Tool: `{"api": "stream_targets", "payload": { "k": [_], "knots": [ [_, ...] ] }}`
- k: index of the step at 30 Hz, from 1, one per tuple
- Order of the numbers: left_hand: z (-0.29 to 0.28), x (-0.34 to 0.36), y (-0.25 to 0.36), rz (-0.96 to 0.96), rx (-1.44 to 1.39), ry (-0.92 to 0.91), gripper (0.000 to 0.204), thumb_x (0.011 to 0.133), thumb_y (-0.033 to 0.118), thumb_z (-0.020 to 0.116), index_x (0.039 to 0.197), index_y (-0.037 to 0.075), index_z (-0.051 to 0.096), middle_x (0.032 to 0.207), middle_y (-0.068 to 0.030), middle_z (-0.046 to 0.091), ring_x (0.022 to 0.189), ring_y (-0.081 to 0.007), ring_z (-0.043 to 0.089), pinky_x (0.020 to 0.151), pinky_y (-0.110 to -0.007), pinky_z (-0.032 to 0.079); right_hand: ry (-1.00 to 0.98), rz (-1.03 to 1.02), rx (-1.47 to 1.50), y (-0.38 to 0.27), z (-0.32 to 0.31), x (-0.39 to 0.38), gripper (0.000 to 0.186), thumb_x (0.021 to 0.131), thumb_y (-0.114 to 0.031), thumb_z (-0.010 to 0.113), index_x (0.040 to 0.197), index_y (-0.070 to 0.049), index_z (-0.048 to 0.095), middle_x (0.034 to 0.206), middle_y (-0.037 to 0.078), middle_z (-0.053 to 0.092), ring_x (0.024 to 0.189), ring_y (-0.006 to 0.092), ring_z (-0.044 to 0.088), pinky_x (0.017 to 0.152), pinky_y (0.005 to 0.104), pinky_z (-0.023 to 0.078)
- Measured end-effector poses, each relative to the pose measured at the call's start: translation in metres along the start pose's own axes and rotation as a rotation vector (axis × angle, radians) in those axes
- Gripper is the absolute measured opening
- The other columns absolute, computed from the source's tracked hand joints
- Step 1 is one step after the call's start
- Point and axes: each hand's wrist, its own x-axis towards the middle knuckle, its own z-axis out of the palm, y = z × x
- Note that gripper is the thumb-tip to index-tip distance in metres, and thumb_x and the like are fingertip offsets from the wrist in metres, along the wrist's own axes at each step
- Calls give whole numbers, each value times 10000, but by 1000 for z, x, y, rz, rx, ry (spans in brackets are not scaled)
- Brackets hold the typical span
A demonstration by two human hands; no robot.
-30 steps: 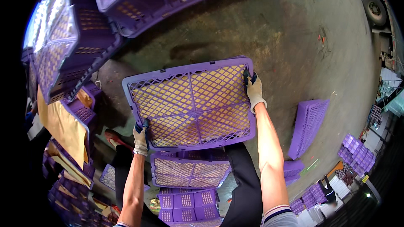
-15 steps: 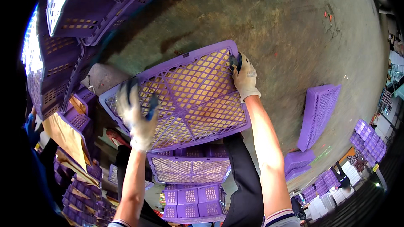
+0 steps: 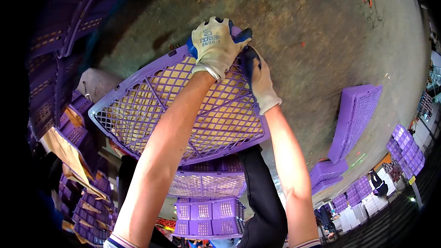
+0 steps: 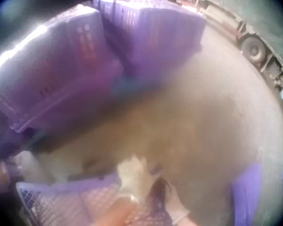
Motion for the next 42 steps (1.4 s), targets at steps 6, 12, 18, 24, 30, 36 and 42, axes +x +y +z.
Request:
{"api": "stream_targets", "payload": {
  "k": [6,12,18,24,30,36,42],
  "knots": [
    [6,-1,-14,-32,19,0,564,700,585,695,1007,114,657,1042,-112,622,992,-262,603,855,-377,458,-47,413,245,-52,12,18,609,955,-492,400,1089,66,606,962,135,646,858,210,588,786,327,448],
    [11,1,-16,-24,5,44,516,714,551,695,981,112,650,1034,-113,620,971,-269,606,850,-389,460,65,496,-261,-36,29,35,597,948,-463,427,1067,98,592,967,181,640,872,224,592,795,347,445],
    [8,-2,-13,46,23,40,458,743,485,692,1006,114,633,1030,-115,620,952,-279,611,835,-393,472,90,419,-92,-26,24,36,503,958,-392,422,1078,59,609,984,215,644,904,289,605,820,363,445],
    [-19,-18,-56,219,-28,-120,674,769,412,692,1309,87,453,1164,-153,564,1077,-329,551,907,-410,457,230,392,-295,-35,4,-56,425,952,-330,416,1156,-5,598,1104,225,625,1059,380,574,889,413,438],
    [-54,-65,-129,152,132,-66,668,712,471,729,1226,84,547,1150,-145,568,1087,-315,551,909,-425,442,274,446,-377,-17,-8,-65,411,955,-316,416,1057,20,630,1038,241,634,984,391,595,836,441,444],
    [-63,-89,-172,92,98,-38,672,704,531,714,1192,94,564,1157,-132,568,1067,-308,563,891,-438,454,292,450,-79,14,-13,-62,432,968,-326,434,1068,53,615,1032,164,654,964,281,612,829,368,452],
    [-60,-97,-175,82,44,25,610,708,482,717,1176,117,577,1164,-114,576,1072,-307,557,913,-438,439,-18,89,56,-30,-40,-104,323,901,-95,544,1201,22,532,1155,119,605,1040,188,572,951,306,419]
  ]
}}
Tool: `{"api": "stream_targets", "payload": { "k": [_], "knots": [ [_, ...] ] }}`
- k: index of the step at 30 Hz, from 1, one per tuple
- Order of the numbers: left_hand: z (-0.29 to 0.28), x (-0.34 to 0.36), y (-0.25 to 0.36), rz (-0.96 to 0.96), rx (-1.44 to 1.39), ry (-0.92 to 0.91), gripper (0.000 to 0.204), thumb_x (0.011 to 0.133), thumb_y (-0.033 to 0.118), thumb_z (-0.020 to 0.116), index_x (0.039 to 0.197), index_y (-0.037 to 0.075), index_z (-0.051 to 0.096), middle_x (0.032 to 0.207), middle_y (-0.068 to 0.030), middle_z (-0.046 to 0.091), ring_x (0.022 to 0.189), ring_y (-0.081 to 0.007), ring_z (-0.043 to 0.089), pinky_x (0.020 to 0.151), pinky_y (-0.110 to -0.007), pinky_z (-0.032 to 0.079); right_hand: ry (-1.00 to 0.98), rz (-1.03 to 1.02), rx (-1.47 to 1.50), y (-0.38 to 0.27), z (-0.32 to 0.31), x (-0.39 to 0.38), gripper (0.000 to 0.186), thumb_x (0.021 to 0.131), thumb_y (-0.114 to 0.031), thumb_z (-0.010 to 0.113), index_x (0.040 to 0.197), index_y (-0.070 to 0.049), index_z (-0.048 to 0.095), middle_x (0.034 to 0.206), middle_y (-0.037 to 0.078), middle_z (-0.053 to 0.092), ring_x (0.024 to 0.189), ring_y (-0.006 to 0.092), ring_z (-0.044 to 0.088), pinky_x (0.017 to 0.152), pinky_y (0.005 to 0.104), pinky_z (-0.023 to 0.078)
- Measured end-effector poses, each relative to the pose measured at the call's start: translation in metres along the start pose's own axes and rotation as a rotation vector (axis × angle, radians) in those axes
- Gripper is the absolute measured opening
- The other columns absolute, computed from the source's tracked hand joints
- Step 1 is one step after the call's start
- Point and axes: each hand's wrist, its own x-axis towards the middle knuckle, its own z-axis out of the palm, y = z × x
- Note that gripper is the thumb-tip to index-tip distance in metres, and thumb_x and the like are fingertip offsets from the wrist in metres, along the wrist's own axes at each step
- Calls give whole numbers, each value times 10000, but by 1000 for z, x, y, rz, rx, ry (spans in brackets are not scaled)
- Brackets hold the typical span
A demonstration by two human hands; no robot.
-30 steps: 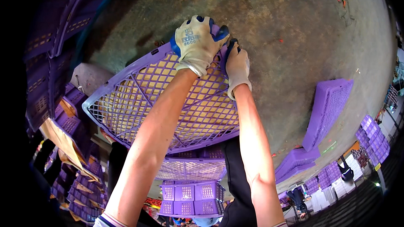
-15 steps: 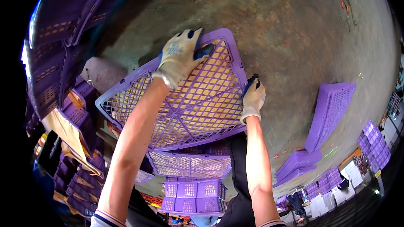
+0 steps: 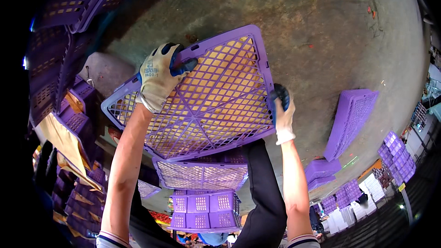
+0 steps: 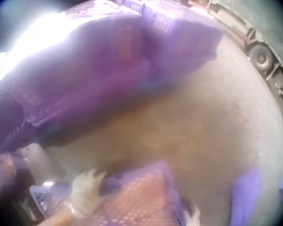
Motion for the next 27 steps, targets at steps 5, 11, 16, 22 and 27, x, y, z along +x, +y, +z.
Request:
{"api": "stream_targets", "payload": {
  "k": [5,11,16,22,27],
  "knots": [
    [2,-4,12,-47,37,6,594,686,348,769,1194,119,565,1204,-105,567,1105,-304,538,951,-428,415,-16,-121,-448,14,-5,-29,613,674,35,575,1271,-22,448,1186,221,506,1106,389,503,979,436,395],
    [1,26,70,52,95,39,686,705,506,718,1238,111,542,1223,-151,547,1130,-333,522,956,-449,395,-8,-62,-240,50,-5,-30,607,685,39,525,1280,-22,424,1201,219,506,1117,394,502,986,419,391],
    [32,57,130,-14,35,68,776,671,514,749,1285,115,493,1176,-145,562,1113,-322,533,947,-487,389,-17,196,-40,44,-4,-14,387,990,-258,388,1196,31,541,1113,149,610,1031,225,571,911,332,431],
    [54,66,122,65,68,66,778,667,508,754,1278,102,496,1142,-125,579,1070,-301,561,918,-446,420,-45,637,225,23,8,26,536,974,-397,387,1183,69,551,1061,114,645,912,198,601,839,309,448],
    [51,65,115,93,31,30,737,710,441,741,1301,92,472,1165,-139,558,1100,-305,543,949,-467,397,276,440,-202,65,25,28,521,959,-395,419,1052,80,611,1004,228,649,952,363,611,824,392,447]
  ]
}}
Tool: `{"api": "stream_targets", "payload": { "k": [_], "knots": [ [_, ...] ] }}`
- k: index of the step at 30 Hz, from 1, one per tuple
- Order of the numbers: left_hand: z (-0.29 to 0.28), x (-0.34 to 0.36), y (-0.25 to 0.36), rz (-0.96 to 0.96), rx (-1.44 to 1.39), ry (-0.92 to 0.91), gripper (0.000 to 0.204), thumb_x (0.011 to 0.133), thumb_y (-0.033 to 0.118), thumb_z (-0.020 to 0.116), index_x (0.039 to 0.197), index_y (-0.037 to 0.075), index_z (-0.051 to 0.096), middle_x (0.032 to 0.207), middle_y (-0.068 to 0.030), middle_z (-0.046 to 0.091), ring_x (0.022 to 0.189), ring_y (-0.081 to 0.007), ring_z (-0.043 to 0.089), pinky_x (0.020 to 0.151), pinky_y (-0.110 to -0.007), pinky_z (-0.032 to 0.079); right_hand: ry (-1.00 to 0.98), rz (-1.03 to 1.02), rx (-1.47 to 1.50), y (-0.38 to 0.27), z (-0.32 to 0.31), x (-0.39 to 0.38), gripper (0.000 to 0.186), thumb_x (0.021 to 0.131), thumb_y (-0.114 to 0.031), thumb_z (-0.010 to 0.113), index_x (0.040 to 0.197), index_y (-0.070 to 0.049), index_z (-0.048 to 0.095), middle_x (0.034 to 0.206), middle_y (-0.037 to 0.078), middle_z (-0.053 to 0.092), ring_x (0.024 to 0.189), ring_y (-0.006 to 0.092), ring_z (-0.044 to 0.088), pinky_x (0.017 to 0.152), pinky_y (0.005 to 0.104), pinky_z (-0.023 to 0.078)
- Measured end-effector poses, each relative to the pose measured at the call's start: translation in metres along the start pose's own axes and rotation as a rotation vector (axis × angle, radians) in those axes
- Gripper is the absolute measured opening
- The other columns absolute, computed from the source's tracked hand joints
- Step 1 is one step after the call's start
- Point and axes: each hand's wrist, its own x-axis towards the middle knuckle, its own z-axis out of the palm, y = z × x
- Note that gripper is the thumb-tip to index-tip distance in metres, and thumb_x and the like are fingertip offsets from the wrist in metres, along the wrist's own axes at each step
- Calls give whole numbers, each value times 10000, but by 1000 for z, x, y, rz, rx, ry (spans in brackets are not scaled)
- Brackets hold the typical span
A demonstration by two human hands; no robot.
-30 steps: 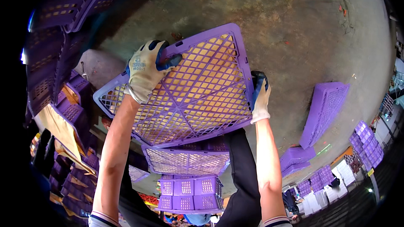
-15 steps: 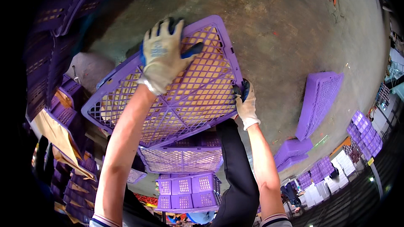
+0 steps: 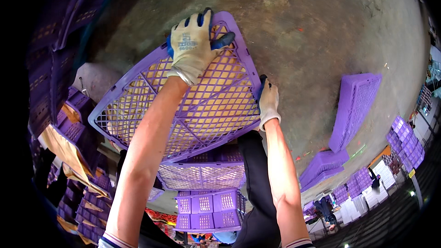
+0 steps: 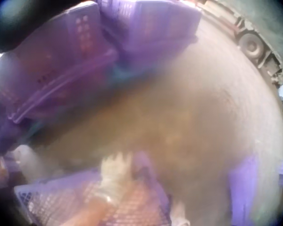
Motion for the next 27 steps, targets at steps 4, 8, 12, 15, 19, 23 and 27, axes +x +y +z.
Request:
{"api": "stream_targets", "payload": {
  "k": [4,8,12,15,19,23,27],
  "knots": [
    [-9,-11,-19,67,-8,72,738,696,469,738,1272,77,497,1157,-149,577,1087,-329,548,946,-438,412,-36,-169,-81,2,-11,-4,481,961,-367,420,1121,55,584,1106,266,604,1056,416,559,879,424,427],
    [-53,-44,-73,-148,-70,-209,636,722,430,720,1208,62,543,1131,-173,583,1064,-336,553,897,-411,443,127,-536,-630,-70,-24,-38,465,880,-326,553,1246,-41,516,1164,198,571,1113,391,512,954,436,396],
    [-58,-79,-120,-94,-87,-109,547,735,351,722,1178,70,566,1110,-168,588,1043,-338,559,867,-420,463,16,-1253,-695,-154,10,-72,598,784,-420,649,1286,-135,493,1321,159,446,1252,355,378,1054,512,269],
    [-48,-79,-129,-45,-93,-76,524,769,388,689,1174,77,573,1133,-162,580,1062,-334,556,887,-431,460,-134,-1423,-823,-197,33,-60,665,757,-451,677,1320,-167,465,1357,131,423,1288,332,339,1107,495,193],
    [-40,-72,-141,-79,-139,-168,497,782,402,680,1170,106,582,1173,-143,576,1094,-321,549,918,-412,454,-248,-1458,-938,-227,44,-52,655,738,-405,703,1303,-163,478,1327,114,463,1273,336,360,1112,495,196],
    [-37,-73,-144,-76,-161,-129,460,774,339,701,1145,98,579,1129,-140,590,1070,-327,553,927,-412,449,-449,-1290,-727,-246,65,-49,440,820,-389,608,1180,-138,590,1199,120,564,1173,340,470,1070,496,261],
    [-28,-75,-148,-6,-132,-86,506,748,294,727,1175,89,551,1143,-157,574,1079,-328,545,935,-413,443,-368,-1047,-999,-261,111,-83,445,908,-451,421,1093,-127,663,1133,147,611,1109,323,533,1002,450,327]
  ]
}}
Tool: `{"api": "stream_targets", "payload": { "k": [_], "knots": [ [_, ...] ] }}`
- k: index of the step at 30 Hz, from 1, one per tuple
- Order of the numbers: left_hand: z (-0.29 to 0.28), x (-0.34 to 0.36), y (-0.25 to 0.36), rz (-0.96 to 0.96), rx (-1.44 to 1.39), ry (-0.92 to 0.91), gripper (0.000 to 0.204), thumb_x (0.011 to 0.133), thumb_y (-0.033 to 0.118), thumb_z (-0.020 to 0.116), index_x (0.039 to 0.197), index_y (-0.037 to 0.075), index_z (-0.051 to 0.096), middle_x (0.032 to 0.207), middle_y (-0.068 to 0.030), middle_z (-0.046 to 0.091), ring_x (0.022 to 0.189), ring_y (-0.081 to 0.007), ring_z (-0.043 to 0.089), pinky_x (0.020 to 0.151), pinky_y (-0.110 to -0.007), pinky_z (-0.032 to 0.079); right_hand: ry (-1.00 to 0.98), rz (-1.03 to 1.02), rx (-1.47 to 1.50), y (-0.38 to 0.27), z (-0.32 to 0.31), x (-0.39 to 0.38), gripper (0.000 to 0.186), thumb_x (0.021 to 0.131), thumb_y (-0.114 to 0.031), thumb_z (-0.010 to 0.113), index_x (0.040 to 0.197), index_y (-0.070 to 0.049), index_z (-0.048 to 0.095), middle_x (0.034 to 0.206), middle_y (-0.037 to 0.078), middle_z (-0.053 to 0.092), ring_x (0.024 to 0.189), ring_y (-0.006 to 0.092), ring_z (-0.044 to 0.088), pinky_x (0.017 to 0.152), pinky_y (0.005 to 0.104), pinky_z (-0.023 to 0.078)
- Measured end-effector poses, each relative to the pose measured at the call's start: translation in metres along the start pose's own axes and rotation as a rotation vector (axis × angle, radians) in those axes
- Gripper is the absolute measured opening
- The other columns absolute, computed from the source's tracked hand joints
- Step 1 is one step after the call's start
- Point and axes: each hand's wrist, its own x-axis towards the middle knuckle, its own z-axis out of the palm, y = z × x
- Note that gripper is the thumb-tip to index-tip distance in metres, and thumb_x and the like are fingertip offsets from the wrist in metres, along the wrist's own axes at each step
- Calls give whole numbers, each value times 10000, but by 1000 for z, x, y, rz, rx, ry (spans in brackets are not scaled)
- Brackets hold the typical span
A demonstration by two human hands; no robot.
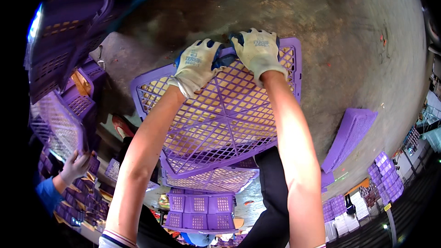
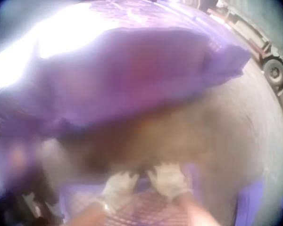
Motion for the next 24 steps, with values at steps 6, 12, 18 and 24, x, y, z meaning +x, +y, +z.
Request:
{"api": "stream_targets", "payload": {
  "k": [6,12,18,24],
  "knots": [
    [-23,-28,-37,-27,-90,-56,578,732,377,722,1208,101,546,1133,-159,577,1064,-343,555,922,-416,446,18,131,-77,-6,10,13,422,915,-438,426,988,-131,706,966,140,680,932,327,628,897,431,423],
    [-52,-88,-100,-150,-238,-54,551,689,339,760,1154,92,599,1074,-147,598,1002,-345,583,884,-416,460,35,108,-46,-14,6,12,373,912,-390,460,990,-109,692,956,134,678,903,323,626,854,423,446],
    [-43,-92,-107,-159,-258,-51,542,688,254,754,1183,114,581,1142,-134,567,1064,-340,555,923,-420,446,97,-287,-114,-85,31,-12,353,878,-369,538,1117,-126,630,1115,107,604,1047,296,555,904,419,415],
    [-41,-84,-118,-129,-392,-37,415,693,233,747,1061,81,631,1049,-147,618,986,-339,594,873,-410,476,-66,-391,-70,-81,15,-7,379,873,-361,554,1186,-148,580,1183,137,574,1137,335,520,1014,448,360]
  ]
}}
